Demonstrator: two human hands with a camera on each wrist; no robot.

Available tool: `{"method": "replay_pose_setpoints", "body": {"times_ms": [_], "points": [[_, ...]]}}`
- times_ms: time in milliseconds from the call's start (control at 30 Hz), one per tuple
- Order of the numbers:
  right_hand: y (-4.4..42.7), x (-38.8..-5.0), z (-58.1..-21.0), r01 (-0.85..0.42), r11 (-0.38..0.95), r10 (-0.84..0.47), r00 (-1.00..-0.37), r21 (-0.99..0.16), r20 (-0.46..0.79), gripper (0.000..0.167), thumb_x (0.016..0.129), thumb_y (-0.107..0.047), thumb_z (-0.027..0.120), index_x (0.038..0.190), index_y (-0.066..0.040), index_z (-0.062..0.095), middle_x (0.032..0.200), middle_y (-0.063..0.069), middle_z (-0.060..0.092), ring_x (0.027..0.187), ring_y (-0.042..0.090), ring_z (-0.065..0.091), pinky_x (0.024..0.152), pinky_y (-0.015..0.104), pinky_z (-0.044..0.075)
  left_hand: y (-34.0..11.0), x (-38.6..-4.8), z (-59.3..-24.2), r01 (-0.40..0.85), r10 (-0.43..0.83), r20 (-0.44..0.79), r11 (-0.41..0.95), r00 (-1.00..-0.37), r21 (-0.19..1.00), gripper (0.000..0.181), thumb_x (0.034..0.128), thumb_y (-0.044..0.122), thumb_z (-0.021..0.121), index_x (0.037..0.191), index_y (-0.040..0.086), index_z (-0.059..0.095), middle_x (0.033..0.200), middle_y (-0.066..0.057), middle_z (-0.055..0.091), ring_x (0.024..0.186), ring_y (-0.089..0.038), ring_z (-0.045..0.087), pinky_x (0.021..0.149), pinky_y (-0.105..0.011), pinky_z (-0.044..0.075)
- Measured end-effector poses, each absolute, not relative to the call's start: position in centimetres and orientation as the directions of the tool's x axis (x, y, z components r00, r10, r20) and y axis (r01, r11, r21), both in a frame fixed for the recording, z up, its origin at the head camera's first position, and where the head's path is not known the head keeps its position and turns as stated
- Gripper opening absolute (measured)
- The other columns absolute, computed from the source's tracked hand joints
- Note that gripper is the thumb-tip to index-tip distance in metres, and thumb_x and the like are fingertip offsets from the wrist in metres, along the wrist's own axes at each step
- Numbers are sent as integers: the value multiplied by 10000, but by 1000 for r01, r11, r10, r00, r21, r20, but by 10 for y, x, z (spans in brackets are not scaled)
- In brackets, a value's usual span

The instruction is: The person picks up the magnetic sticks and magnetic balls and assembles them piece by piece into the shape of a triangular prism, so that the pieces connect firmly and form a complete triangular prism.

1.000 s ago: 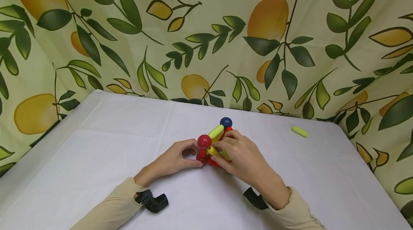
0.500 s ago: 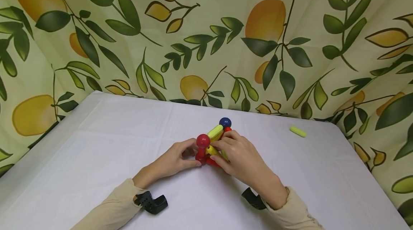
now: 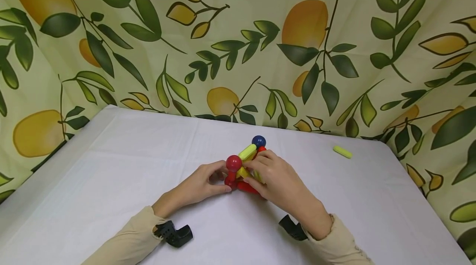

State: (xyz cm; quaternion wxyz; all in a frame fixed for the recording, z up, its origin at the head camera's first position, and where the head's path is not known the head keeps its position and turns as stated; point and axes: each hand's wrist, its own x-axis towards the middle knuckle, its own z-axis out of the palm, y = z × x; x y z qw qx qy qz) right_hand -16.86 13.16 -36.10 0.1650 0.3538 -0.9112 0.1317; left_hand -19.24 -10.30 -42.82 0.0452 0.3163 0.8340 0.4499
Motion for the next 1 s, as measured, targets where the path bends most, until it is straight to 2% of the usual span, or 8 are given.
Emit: {"method": "replay_pose_setpoints", "body": {"times_ms": [167,300,467,633,767,1000], "points": [[144,-171,-354,-715,660,-629,-693,-229,352,322,815,-206,824,1116,-159,720,1157,-32,666,1099,142,578,890,301,561,-103,-194,-429,454,566,183,385,-804,804,341,863,214,771,1170,193,623,1037,27,699,948,-131,603,866,-270,513],[155,-172,-348,-686,671,-599,-726,-283,338,342,806,-195,832,1121,-153,703,1241,11,592,1194,189,536,924,342,555,-102,-195,-430,428,560,159,389,-813,816,322,853,232,781,1136,201,631,1013,44,686,955,-139,593,865,-263,504],[164,-174,-343,-607,710,-538,-795,-357,281,417,778,-256,856,1130,-149,659,1216,12,561,1114,184,572,914,375,557,-101,-195,-431,405,551,131,411,-824,817,309,831,262,802,1091,206,647,987,71,684,964,-130,591,879,-257,499],[168,-178,-340,-538,721,-504,-839,-437,203,379,774,-286,855,1049,-175,619,1135,-16,545,966,139,593,759,288,574,-101,-194,-433,402,548,136,401,-825,823,311,810,274,821,1067,213,657,989,74,692,966,-134,584,887,-264,490],[172,-182,-339,-514,701,-508,-846,-494,160,365,779,-305,849,1037,-190,619,1103,-27,554,926,134,591,653,222,546,-101,-194,-434,400,556,135,387,-820,831,303,799,292,831,1040,220,662,992,74,688,976,-141,576,896,-263,482],[197,-193,-337,-568,610,-540,-808,-553,236,347,796,-281,837,1080,-186,661,1058,-85,670,966,139,651,869,313,555,-102,-193,-434,400,570,139,364,-810,841,303,794,281,835,1032,209,661,999,51,687,982,-150,575,907,-260,478]]}}
